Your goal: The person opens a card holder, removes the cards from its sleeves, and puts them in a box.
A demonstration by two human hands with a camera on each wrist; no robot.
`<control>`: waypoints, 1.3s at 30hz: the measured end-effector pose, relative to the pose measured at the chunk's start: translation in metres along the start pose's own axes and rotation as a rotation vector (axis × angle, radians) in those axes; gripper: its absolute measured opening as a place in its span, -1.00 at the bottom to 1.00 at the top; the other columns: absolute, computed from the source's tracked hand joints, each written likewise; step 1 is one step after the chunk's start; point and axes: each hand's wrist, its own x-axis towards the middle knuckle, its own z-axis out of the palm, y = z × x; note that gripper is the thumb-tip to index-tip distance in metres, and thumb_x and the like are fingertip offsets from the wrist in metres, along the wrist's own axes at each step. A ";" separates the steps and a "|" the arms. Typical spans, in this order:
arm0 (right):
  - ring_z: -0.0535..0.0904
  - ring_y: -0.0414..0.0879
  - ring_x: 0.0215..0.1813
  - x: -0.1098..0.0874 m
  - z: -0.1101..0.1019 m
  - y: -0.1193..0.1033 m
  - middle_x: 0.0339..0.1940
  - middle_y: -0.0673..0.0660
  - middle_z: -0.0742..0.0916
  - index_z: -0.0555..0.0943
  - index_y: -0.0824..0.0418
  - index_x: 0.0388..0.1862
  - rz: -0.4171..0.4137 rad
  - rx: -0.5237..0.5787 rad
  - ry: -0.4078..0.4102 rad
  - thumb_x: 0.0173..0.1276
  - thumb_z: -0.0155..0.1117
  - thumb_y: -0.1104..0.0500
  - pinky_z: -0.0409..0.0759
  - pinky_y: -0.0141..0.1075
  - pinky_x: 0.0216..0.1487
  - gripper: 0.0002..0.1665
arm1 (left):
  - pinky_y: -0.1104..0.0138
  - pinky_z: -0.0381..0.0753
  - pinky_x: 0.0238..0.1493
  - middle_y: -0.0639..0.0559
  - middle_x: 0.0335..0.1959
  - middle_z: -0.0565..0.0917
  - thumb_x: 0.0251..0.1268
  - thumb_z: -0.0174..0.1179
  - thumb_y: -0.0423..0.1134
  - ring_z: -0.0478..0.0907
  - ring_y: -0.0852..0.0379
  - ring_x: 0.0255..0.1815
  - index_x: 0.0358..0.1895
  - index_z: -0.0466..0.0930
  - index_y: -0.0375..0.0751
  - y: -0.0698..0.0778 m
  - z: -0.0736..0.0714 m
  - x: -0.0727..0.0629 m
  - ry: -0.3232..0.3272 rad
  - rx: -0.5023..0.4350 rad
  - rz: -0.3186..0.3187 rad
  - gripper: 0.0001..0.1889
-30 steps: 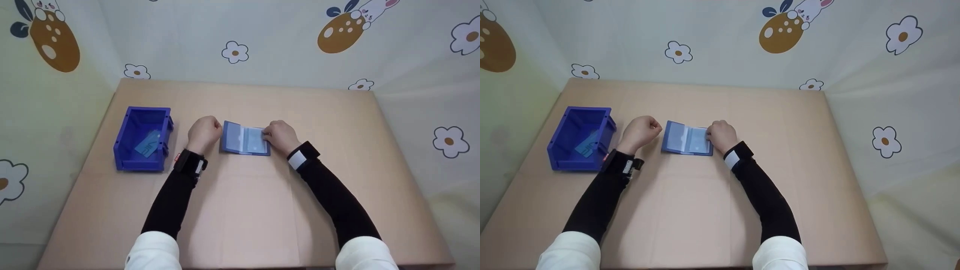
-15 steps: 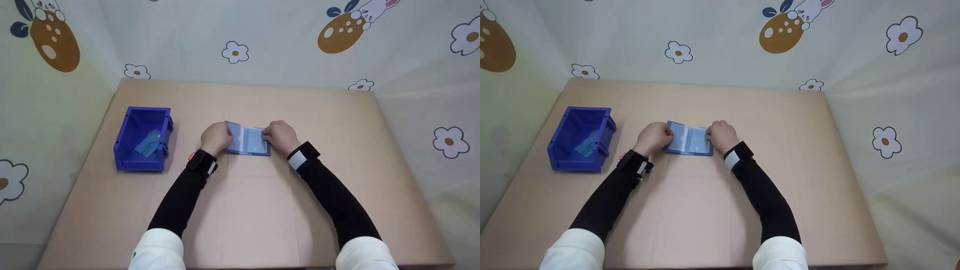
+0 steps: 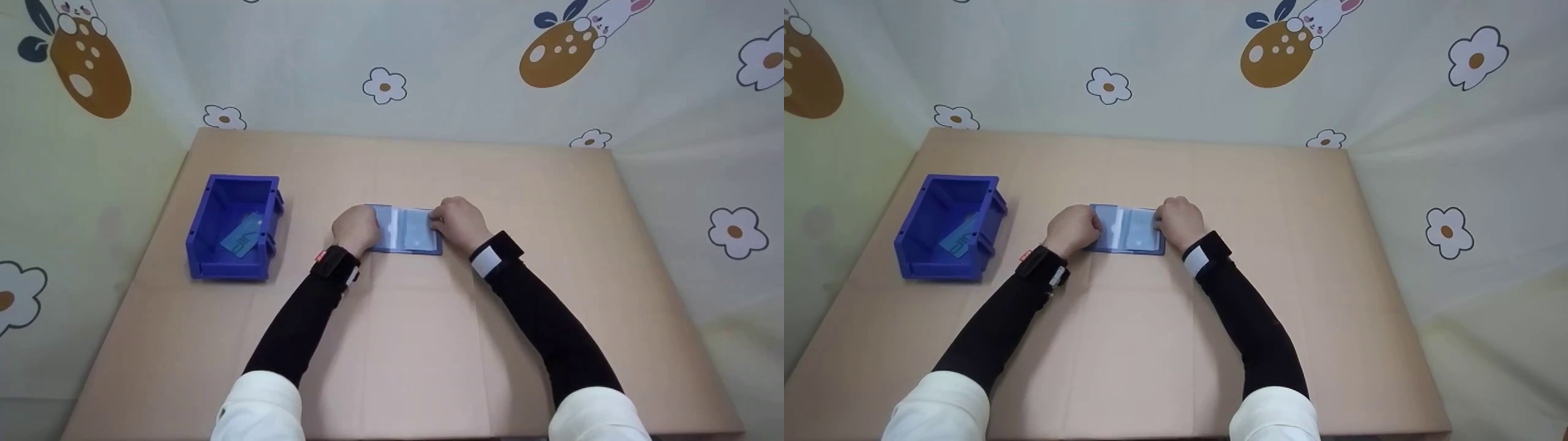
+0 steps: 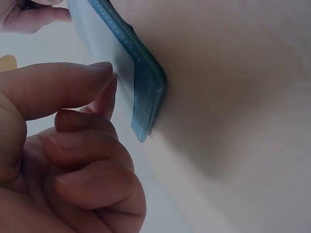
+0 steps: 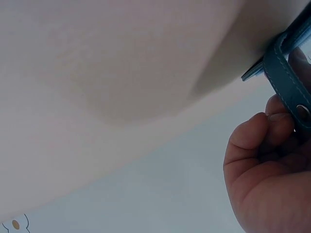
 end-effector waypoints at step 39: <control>0.53 0.06 -0.31 0.001 0.008 -0.013 -0.47 0.11 0.63 0.81 0.15 -0.32 -0.126 -0.078 0.074 0.28 0.41 0.16 0.52 -0.09 -0.25 -0.90 | 0.06 0.64 -0.35 -0.15 -0.27 0.71 0.29 -0.02 -0.42 0.59 0.01 -0.35 -0.40 0.65 -0.29 0.000 0.001 -0.004 0.008 -0.006 0.007 -0.77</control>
